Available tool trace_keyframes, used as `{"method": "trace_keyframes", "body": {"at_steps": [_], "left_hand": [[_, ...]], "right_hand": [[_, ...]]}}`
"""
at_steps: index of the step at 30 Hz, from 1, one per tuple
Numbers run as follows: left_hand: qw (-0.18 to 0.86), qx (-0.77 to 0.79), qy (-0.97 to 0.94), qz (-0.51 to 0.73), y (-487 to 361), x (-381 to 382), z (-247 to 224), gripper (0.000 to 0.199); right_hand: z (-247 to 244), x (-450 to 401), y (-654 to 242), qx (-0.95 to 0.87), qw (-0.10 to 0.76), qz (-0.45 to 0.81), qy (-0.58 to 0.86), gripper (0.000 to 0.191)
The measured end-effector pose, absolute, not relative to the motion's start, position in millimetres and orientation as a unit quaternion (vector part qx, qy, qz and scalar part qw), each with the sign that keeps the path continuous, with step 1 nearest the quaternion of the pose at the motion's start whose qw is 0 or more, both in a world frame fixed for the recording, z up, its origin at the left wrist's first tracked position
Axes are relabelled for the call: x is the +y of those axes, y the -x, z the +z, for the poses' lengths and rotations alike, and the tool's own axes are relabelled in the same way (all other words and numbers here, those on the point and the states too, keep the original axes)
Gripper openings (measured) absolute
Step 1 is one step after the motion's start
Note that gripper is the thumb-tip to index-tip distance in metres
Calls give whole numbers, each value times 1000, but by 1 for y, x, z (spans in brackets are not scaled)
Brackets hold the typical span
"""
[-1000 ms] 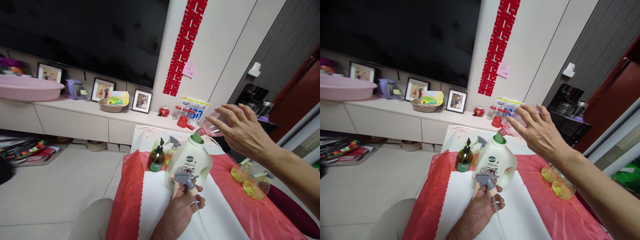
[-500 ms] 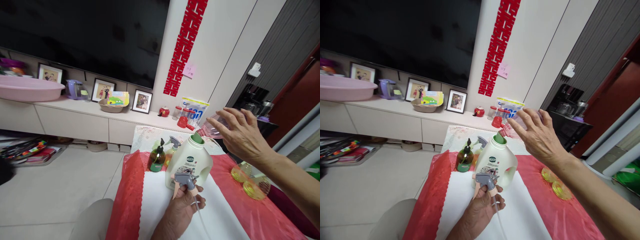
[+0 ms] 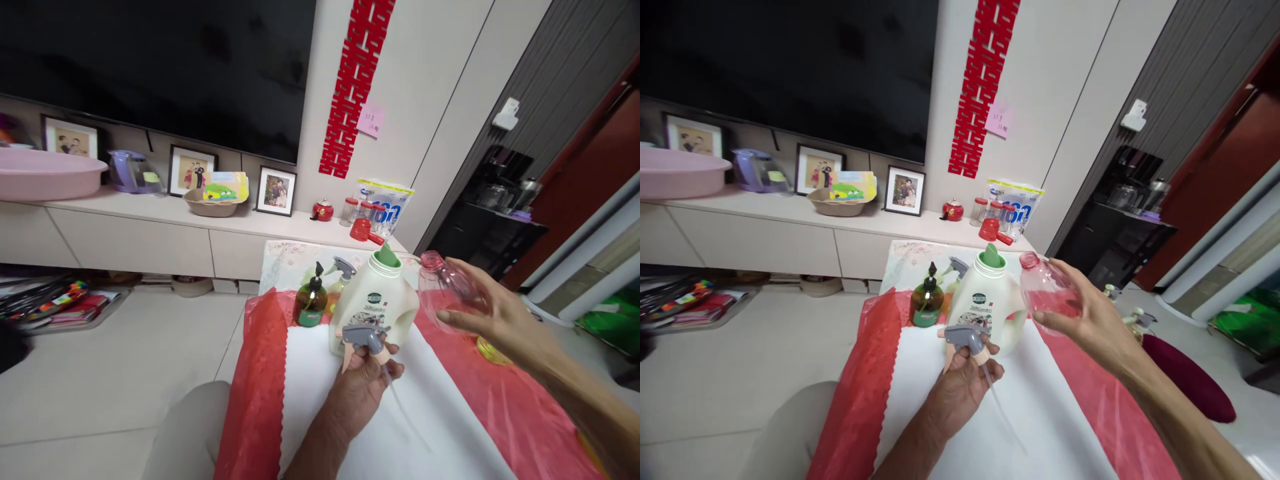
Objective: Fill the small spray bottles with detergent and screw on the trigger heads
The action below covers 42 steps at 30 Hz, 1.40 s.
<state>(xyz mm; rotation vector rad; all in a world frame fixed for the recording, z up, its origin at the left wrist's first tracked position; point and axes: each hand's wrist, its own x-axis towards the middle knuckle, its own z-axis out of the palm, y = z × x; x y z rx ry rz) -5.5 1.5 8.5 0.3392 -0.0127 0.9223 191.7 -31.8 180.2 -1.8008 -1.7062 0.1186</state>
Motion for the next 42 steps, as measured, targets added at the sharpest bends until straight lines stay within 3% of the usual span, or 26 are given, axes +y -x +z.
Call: {"method": "trace_keyframes", "body": {"at_steps": [4, 12, 17, 24, 42], "left_hand": [[874, -14, -172, 453, 8, 4, 11, 37], [875, -7, -141, 463, 14, 7, 20, 42], [873, 5, -148, 464, 13, 6, 22, 44], [875, 22, -138, 463, 12, 6, 18, 49], [870, -4, -284, 403, 0, -13, 12, 35]], "right_hand": [[136, -91, -203, -607, 311, 130, 720, 85], [45, -193, -229, -667, 148, -120, 721, 62], [23, -212, -213, -686, 119, -139, 704, 61], [19, -205, -178, -691, 149, -119, 698, 58], [12, -164, -132, -643, 286, -64, 708, 70]]}}
